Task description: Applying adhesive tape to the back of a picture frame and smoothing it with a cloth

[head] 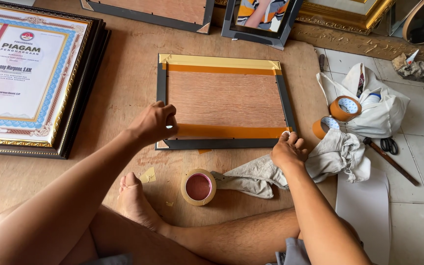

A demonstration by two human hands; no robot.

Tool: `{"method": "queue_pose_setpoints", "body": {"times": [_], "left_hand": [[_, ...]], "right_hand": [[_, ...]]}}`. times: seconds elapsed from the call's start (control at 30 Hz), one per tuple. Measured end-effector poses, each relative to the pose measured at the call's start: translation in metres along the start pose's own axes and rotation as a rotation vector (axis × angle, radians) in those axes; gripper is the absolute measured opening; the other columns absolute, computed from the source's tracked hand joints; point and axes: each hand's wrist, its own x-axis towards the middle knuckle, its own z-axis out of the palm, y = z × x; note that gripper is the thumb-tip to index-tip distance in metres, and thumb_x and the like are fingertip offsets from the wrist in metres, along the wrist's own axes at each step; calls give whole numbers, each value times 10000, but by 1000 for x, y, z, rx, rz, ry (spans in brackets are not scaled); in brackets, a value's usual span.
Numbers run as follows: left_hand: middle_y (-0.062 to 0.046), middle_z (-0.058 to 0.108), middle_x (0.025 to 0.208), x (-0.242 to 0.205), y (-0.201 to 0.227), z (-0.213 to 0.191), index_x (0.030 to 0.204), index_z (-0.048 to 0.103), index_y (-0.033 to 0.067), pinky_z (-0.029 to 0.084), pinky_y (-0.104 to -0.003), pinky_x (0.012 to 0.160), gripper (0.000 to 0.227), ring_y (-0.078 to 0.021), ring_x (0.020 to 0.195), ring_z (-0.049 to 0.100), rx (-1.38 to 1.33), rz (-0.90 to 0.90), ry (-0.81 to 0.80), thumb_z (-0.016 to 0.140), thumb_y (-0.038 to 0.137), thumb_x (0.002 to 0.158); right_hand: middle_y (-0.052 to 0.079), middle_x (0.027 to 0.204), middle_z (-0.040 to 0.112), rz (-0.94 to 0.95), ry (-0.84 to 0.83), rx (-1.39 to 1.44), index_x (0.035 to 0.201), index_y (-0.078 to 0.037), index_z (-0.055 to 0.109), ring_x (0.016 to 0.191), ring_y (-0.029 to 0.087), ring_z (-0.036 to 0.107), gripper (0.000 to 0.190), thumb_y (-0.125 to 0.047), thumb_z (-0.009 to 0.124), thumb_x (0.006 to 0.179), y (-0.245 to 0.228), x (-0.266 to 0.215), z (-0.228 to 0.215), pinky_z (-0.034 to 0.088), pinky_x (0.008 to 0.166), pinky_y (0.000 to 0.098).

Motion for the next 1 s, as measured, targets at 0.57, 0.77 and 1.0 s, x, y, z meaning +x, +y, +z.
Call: {"method": "queue_pose_setpoints", "body": {"times": [0.57,0.77,1.0], "left_hand": [[-53,634,1188,1,23,39,1194,783,190,626,-405,919,409,-259,1184,628,489,101,45,775,462,889],[-35,610,1202,0,22,48,1183,778,187,594,-355,891,420,-233,1190,590,603,147,73,803,468,872],[-68,613,1176,3,22,34,1128,784,143,586,-386,869,415,-265,1171,588,490,89,99,741,412,815]], "right_hand": [[222,1764,152,12,13,18,1785,-17,128,1452,447,311,651,-67,252,1149,-11,-14,-10,324,1134,624],[226,1756,138,6,-5,-3,1784,-15,108,1445,439,306,658,-53,233,1138,-12,-13,-9,329,1123,616],[230,1756,151,-5,5,1,1780,1,128,1439,445,309,638,-76,263,1161,-15,-27,-16,330,1140,626]]}}
